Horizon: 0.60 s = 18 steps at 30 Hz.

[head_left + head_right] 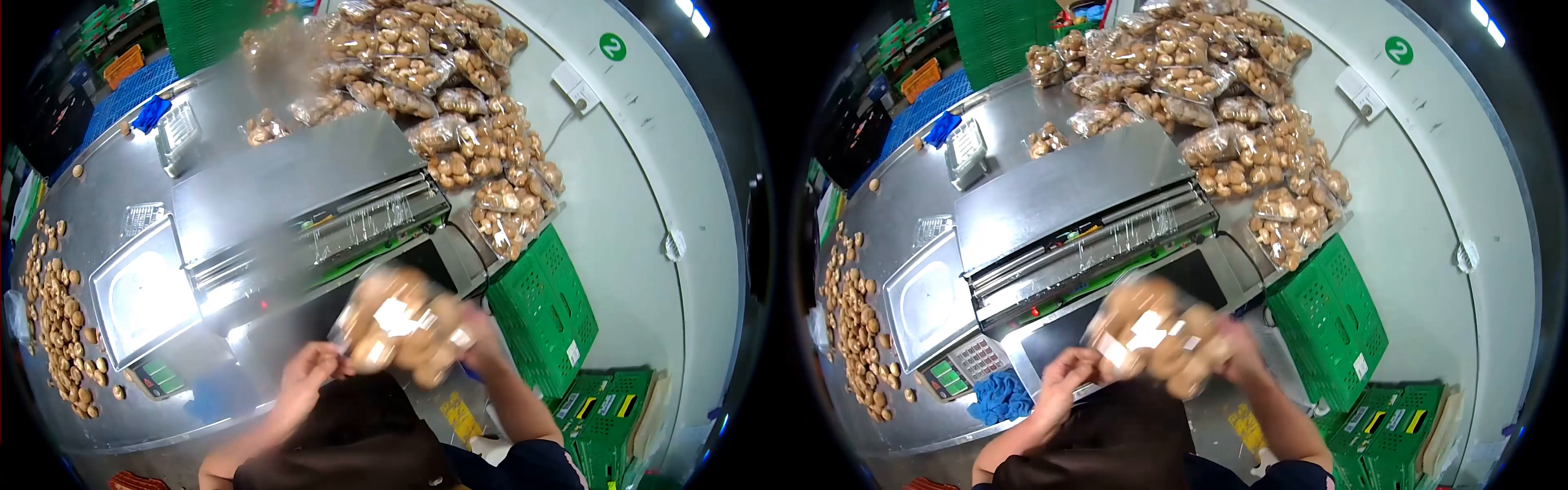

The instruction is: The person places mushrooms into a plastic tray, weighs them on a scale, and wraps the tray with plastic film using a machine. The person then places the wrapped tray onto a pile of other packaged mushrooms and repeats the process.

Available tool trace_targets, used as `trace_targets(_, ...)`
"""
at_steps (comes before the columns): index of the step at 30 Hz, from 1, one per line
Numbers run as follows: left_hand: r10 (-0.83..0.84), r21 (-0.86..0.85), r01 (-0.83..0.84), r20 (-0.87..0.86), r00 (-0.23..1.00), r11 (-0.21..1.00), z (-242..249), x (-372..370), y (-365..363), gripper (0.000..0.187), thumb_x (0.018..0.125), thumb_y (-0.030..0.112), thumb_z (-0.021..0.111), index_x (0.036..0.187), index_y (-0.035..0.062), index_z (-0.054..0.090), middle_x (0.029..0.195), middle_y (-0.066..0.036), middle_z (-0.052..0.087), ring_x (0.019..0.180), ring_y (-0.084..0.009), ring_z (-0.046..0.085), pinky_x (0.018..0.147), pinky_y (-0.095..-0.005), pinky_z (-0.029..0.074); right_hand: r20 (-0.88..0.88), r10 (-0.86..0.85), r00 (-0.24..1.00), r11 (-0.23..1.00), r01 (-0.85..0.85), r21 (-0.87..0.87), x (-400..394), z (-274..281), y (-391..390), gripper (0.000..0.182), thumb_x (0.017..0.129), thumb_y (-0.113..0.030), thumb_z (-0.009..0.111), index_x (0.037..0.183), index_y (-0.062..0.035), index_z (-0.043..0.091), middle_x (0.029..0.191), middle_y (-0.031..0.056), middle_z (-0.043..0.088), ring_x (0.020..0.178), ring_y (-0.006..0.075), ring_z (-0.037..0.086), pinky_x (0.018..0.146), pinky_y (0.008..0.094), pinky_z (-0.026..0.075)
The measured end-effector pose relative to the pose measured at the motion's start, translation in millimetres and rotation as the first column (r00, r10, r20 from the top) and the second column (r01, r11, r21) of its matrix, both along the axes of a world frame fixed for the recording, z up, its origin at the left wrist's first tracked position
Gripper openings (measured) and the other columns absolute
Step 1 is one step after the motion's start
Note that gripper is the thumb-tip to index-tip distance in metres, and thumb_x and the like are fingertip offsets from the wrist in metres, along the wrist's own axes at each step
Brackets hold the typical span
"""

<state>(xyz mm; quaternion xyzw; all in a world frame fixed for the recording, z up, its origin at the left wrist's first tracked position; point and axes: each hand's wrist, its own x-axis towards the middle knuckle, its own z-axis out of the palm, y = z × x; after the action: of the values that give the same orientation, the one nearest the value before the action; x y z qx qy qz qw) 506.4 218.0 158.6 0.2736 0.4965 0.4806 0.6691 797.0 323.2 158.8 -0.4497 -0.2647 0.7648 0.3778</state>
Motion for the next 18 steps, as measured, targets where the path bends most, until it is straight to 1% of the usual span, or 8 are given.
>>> trace_targets(1,-0.006,0.137,0.011,-0.030,1.000,0.990,17.7,-10.1,10.1,0.020,0.097,0.012,0.051,0.111,-0.0009,0.056,0.099,-0.013,0.066,0.092,-0.0201,0.064,0.084,-0.0305,0.051,0.134,-0.272,0.953,0.958,0.255,0.131,25.4,-8.6,24.3,0.036,0.098,-0.042,0.048,0.105,-0.0083,0.058,0.079,0.0005,0.061,0.062,0.0126,0.061,0.044,0.0272,0.048)
trace_targets(2,0.018,0.205,0.006,-0.114,0.993,0.979,43.6,-15.3,14.9,0.019,0.098,0.010,0.047,0.111,-0.0015,0.056,0.100,-0.013,0.066,0.094,-0.0194,0.063,0.087,-0.0310,0.050,0.055,-0.345,0.937,0.885,0.305,0.350,39.5,10.2,50.3,0.030,0.096,-0.031,0.052,0.110,-0.0055,0.055,0.099,0.0077,0.064,0.086,0.0176,0.064,0.063,0.0270,0.056)
trace_targets(3,-0.011,0.282,0.086,-0.260,0.965,0.956,78.3,-24.2,19.4,0.021,0.097,0.010,0.045,0.109,-0.0023,0.056,0.100,-0.014,0.067,0.094,-0.0209,0.063,0.087,-0.0329,0.049,-0.100,-0.404,0.909,0.819,0.409,0.402,37.2,37.5,83.9,0.029,0.098,-0.028,0.050,0.114,-0.0047,0.055,0.111,0.0092,0.063,0.096,0.0191,0.062,0.075,0.0265,0.055)
trace_targets(5,-0.008,0.544,0.390,-0.576,0.818,0.743,136.3,-43.4,30.1,0.025,0.091,0.006,0.042,0.107,-0.0025,0.059,0.100,-0.018,0.067,0.093,-0.0299,0.065,0.085,-0.0366,0.050,-0.237,-0.392,0.889,0.810,0.456,0.370,76.5,50.3,139.2,0.031,0.099,-0.026,0.046,0.119,-0.0034,0.054,0.118,0.0106,0.061,0.094,0.0208,0.062,0.075,0.0261,0.055)
trace_targets(7,0.194,0.728,0.431,-0.601,0.775,0.533,171.7,-42.9,33.0,0.028,0.078,0.003,0.048,0.101,-0.0013,0.064,0.103,-0.020,0.067,0.095,-0.0343,0.066,0.084,-0.0405,0.051,-0.137,-0.341,0.930,0.857,0.368,0.362,56.8,57.1,159.4,0.037,0.100,-0.029,0.045,0.123,-0.0015,0.052,0.117,0.0118,0.062,0.089,0.0202,0.062,0.070,0.0261,0.054)
trace_targets(10,0.352,0.774,0.479,-0.621,0.701,0.413,188.9,-43.3,32.5,0.028,0.079,0.007,0.049,0.102,-0.0008,0.063,0.099,-0.018,0.066,0.092,-0.0329,0.065,0.083,-0.0409,0.050,0.067,-0.121,0.990,0.957,0.099,0.271,7.5,51.5,151.8,0.035,0.099,-0.027,0.047,0.119,0.0008,0.054,0.107,0.0147,0.066,0.076,0.0190,0.062,0.061,0.0246,0.052)
trace_targets(15,0.474,0.819,0.393,-0.565,0.675,0.417,181.4,-42.4,13.1,0.030,0.080,0.012,0.051,0.105,0.0000,0.062,0.093,-0.016,0.063,0.088,-0.0307,0.063,0.081,-0.0415,0.050,0.339,0.205,0.918,0.890,-0.319,0.325,-92.6,47.3,122.1,0.028,0.099,-0.019,0.049,0.115,0.0030,0.055,0.099,0.0174,0.066,0.062,0.0146,0.062,0.050,0.0226,0.049)
trace_targets(18,0.529,0.836,0.305,-0.530,0.663,0.456,176.5,-52.1,-0.6,0.031,0.081,0.016,0.052,0.106,0.0005,0.061,0.090,-0.014,0.062,0.085,-0.0293,0.062,0.079,-0.0419,0.049,0.382,0.272,0.883,0.845,-0.409,0.343,-140.3,65.4,112.9,0.029,0.099,-0.018,0.048,0.116,0.0043,0.054,0.095,0.0186,0.066,0.058,0.0130,0.060,0.044,0.0191,0.045)
